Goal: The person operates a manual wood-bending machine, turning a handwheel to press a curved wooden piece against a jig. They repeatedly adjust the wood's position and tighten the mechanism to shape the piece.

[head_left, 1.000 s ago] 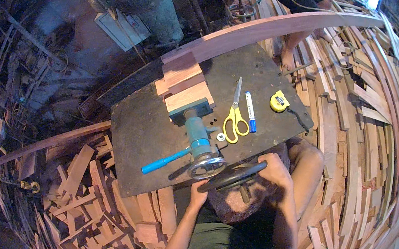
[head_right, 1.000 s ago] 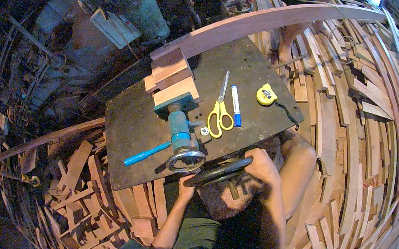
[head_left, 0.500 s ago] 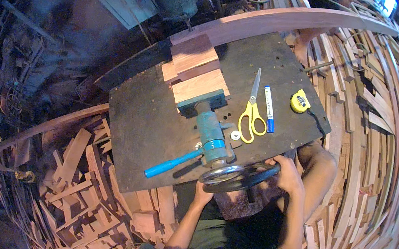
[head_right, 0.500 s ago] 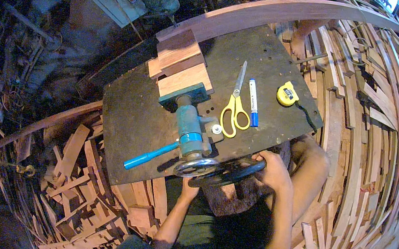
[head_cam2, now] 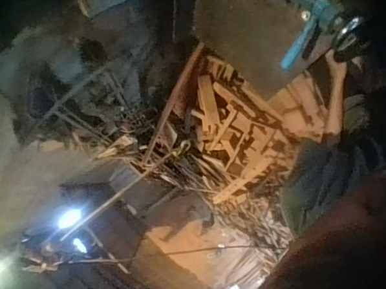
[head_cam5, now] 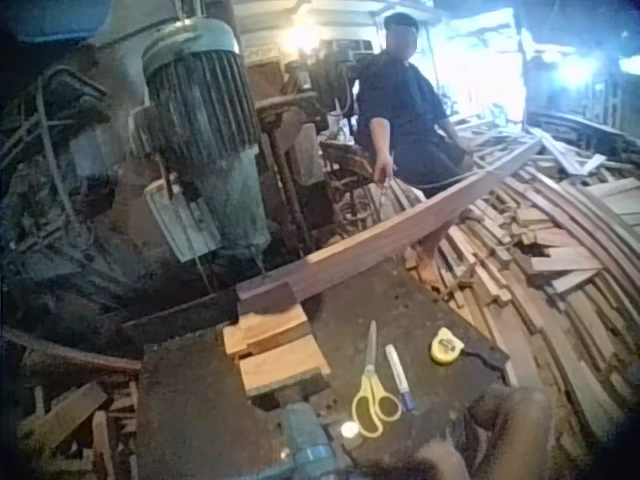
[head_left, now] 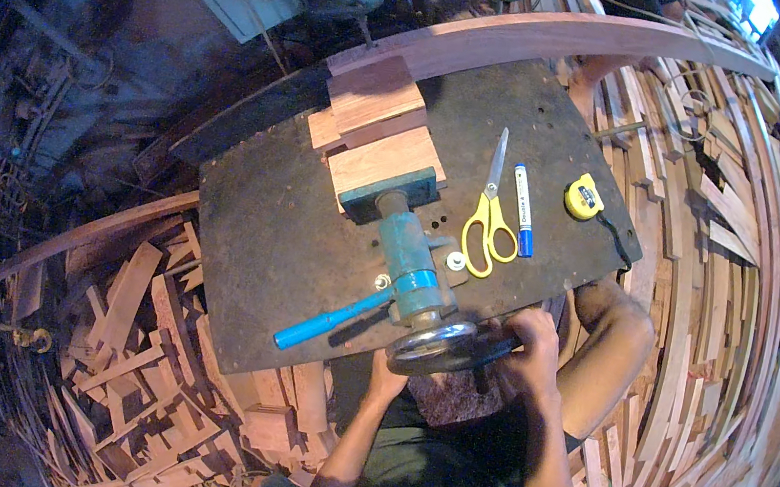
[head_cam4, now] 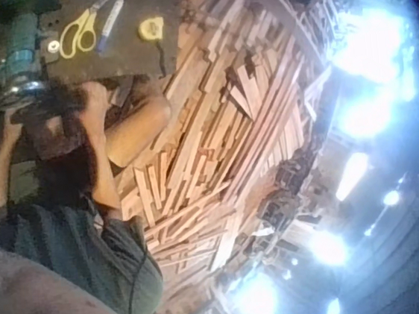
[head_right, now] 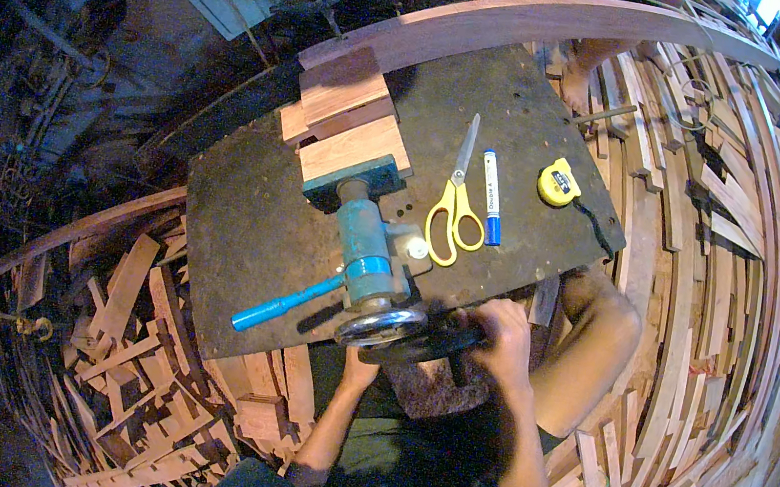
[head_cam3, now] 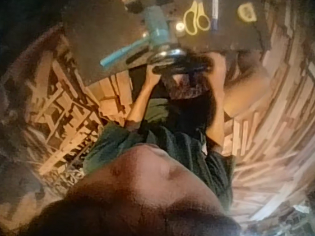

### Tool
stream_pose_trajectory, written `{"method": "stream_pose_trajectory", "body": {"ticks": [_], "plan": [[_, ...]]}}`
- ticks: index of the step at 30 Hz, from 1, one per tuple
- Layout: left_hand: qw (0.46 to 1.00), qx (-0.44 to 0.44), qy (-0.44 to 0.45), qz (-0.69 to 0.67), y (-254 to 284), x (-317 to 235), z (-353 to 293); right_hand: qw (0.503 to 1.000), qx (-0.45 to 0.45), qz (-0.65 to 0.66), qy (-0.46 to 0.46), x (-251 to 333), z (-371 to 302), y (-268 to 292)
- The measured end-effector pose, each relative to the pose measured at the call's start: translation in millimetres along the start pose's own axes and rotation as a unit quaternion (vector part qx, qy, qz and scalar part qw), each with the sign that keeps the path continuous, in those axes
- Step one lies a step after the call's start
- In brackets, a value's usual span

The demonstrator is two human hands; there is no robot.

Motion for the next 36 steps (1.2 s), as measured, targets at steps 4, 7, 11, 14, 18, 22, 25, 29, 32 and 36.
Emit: {"method": "stream_pose_trajectory", "body": {"ticks": [4, 7, 11, 14, 18, 22, 25, 29, 32, 36], "plan": [[0.993, -0.113, -0.028, 0.003, -1.8, -6.8, -6.8, 0.998, 0.044, -0.007, 0.036, 11.6, 9.3, 5.3], [0.989, -0.119, -0.085, 0.036, 0.9, 9.0, -7.8, 0.997, 0.0, -0.035, 0.07, 15.7, 11.4, 5.6], [0.989, -0.098, -0.11, 0.031, 11.6, 40.5, -9.1, 0.995, -0.073, -0.055, 0.051, 18.7, 9.7, 4.6], [0.989, -0.106, -0.088, 0.046, 12.9, 57.4, -13.2, 0.995, -0.08, 0.0, 0.064, 29.9, 10.7, 8.9], [0.991, -0.12, -0.052, -0.01, 6.2, 25.5, -17.3, 0.996, -0.074, 0.013, 0.052, 3.5, 7.9, -0.6], [0.996, -0.063, -0.058, 0.003, 11.3, 13.1, -0.1, 0.994, -0.093, -0.033, 0.038, 8.4, 6.4, -4.3], [0.993, -0.096, -0.072, -0.007, 2.9, -3.6, -4.2, 0.993, -0.109, -0.035, 0.039, 12.6, 6.2, -0.7], [0.991, -0.103, -0.087, 0.003, 5.7, -30.1, -3.3, 0.997, -0.078, 0.005, -0.007, -15.2, 2.9, -11.0], [0.988, -0.099, -0.115, 0.008, 9.2, -25.4, 1.0, 0.994, -0.112, 0.003, 0.008, -6.0, 3.0, -15.1], [0.986, -0.088, -0.132, 0.053, 9.9, -14.9, -3.5, 0.995, -0.094, -0.012, 0.005, -0.4, 6.4, -10.1]]}}
Point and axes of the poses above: each hand's wrist, its own z-axis towards the middle knuckle, its own y-axis out of the back of the hand, x = y × z, the point moved 6 cm from there along z, towards the middle knuckle, and after that the axes turned 13 degrees about -z, right-handed, at the moved point
